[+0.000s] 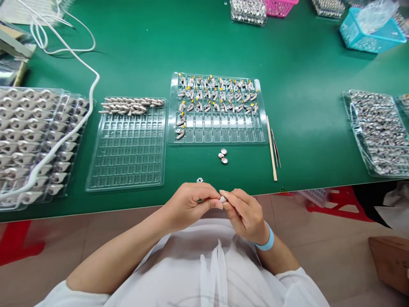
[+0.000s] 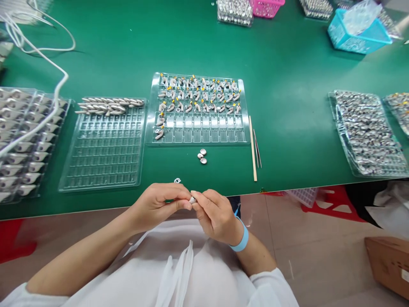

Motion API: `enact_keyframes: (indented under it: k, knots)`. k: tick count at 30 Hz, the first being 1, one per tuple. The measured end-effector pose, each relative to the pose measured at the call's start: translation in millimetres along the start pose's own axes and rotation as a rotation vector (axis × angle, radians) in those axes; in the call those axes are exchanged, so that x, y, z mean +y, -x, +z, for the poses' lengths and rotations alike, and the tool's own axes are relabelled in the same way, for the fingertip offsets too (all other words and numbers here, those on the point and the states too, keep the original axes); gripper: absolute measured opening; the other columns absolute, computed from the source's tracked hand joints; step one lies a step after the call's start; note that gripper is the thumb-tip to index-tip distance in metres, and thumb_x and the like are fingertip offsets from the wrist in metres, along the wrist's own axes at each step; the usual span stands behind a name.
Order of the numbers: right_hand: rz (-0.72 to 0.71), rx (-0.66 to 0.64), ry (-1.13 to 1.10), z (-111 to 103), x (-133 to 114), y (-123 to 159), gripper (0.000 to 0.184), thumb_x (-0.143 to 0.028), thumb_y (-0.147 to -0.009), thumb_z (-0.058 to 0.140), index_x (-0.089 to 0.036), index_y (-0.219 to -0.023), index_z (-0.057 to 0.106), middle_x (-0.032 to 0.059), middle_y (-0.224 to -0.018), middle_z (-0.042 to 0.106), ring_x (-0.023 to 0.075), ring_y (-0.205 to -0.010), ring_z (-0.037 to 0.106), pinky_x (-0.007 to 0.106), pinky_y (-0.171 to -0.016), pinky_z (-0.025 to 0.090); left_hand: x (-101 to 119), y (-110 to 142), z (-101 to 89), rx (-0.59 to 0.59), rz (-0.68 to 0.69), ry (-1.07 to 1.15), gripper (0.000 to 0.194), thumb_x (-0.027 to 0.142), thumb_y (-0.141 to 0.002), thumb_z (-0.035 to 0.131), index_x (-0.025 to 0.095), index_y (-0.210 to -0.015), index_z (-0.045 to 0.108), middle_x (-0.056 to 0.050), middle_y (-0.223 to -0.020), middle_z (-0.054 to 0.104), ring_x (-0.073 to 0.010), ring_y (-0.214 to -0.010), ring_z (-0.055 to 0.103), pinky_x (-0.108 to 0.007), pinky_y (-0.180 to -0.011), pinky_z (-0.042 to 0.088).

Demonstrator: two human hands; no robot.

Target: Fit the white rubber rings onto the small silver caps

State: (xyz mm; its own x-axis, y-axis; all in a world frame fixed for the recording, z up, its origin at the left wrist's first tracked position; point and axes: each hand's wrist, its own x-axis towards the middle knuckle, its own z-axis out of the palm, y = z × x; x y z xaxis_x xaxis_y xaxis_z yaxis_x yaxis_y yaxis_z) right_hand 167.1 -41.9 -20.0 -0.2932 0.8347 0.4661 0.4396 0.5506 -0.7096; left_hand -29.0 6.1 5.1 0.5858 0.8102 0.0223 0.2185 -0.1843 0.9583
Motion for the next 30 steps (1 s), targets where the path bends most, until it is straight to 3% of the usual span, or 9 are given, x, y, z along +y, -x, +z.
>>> enact_keyframes:
  k: [9,19,30]
  knots:
    - [-0.010,-0.084,-0.091,-1,6,-7,0.046,-0.009,-0.093,0.050,-0.017,-0.138,0.048,0.0107,-0.098,0.065,0.0178,-0.084,0.061,0.032,-0.070,0.056,3,0,-2.3,0.027,-0.036,0.001,0.017,0.015,-0.088,0.062,0.016,-0.075,0.074,-0.002,-0.072,0.073,-0.0115,-0.065,0.061,-0.022,-0.067,0.047]
    - [0.042,-0.033,-0.213,0,5,-13,0.041,-0.011,-0.093,0.051,-0.020,-0.134,0.053,0.0079,-0.096,0.063,0.0152,-0.082,0.061,0.030,-0.071,0.058,1,-1,5.4,0.056,-0.338,0.463,0.012,0.022,-0.080,0.070,0.014,-0.071,0.074,-0.005,-0.072,0.070,-0.0141,-0.068,0.061,-0.024,-0.066,0.051]
    - [-0.028,0.077,-0.121,0,3,-12,0.041,-0.007,-0.090,0.053,-0.018,-0.129,0.058,0.0075,-0.086,0.065,0.0141,-0.070,0.059,0.028,-0.060,0.054,2,-4,10.6,0.056,-0.444,0.658,0.016,0.027,-0.074,0.078,0.012,-0.070,0.075,-0.005,-0.067,0.070,-0.0128,-0.065,0.063,-0.023,-0.066,0.053]
